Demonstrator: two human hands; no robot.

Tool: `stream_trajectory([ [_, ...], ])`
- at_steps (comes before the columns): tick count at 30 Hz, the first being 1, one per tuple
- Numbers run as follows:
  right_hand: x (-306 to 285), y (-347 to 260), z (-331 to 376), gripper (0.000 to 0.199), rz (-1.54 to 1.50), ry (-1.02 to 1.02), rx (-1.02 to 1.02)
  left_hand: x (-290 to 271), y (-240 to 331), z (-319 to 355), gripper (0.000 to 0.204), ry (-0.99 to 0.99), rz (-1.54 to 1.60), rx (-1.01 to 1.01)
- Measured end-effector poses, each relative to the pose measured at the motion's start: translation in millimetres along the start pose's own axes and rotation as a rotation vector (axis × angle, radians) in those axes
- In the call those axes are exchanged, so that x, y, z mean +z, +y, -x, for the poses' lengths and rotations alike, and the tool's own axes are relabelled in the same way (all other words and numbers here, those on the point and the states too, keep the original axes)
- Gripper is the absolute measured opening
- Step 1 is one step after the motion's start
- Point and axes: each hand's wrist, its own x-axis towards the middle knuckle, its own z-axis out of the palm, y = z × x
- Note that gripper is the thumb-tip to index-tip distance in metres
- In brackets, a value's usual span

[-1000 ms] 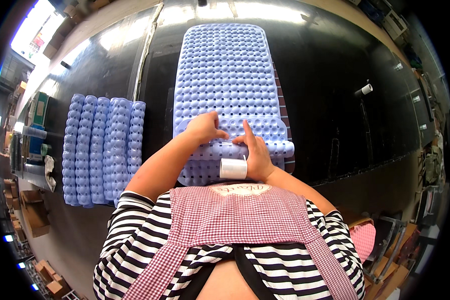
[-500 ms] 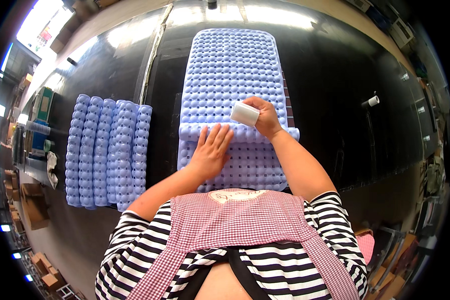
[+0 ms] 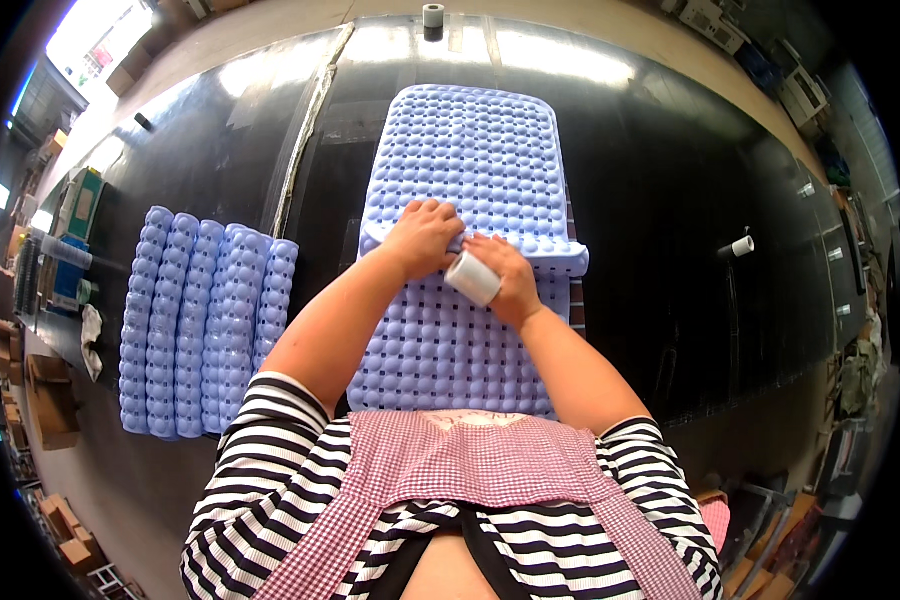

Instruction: The person rolls blue foam pads by hand and secures each one with a white plastic ring before placing them in a stack.

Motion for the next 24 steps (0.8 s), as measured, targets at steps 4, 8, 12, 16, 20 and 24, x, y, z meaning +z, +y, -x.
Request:
stream_trajectory([
  [4,0,30,-63,0.024,-0.510,-0.025,0.448,39,-5,12,0.051,0.384,-0.018,-0.077],
  [8,2,76,-92,0.022,-0.618,-0.013,0.508,23,-16,-2,0.058,0.386,-0.032,0.001],
  [12,0,80,-94,0.015,-0.647,0.054,0.422,9,-27,-16,0.052,0.187,0.120,-0.053],
  [16,-29,21,-32,0.021,-0.721,-0.016,0.416,-8,6,5,0.043,0.042,0.258,-0.113],
  [20,-43,-57,44,0.044,-0.224,-0.144,-0.076,-10,40,68,0.037,-0.099,0.358,-0.217],
  [24,-34,-68,79,0.045,-0.085,-0.196,-0.108,7,29,57,0.039,-0.085,0.310,-0.223],
])
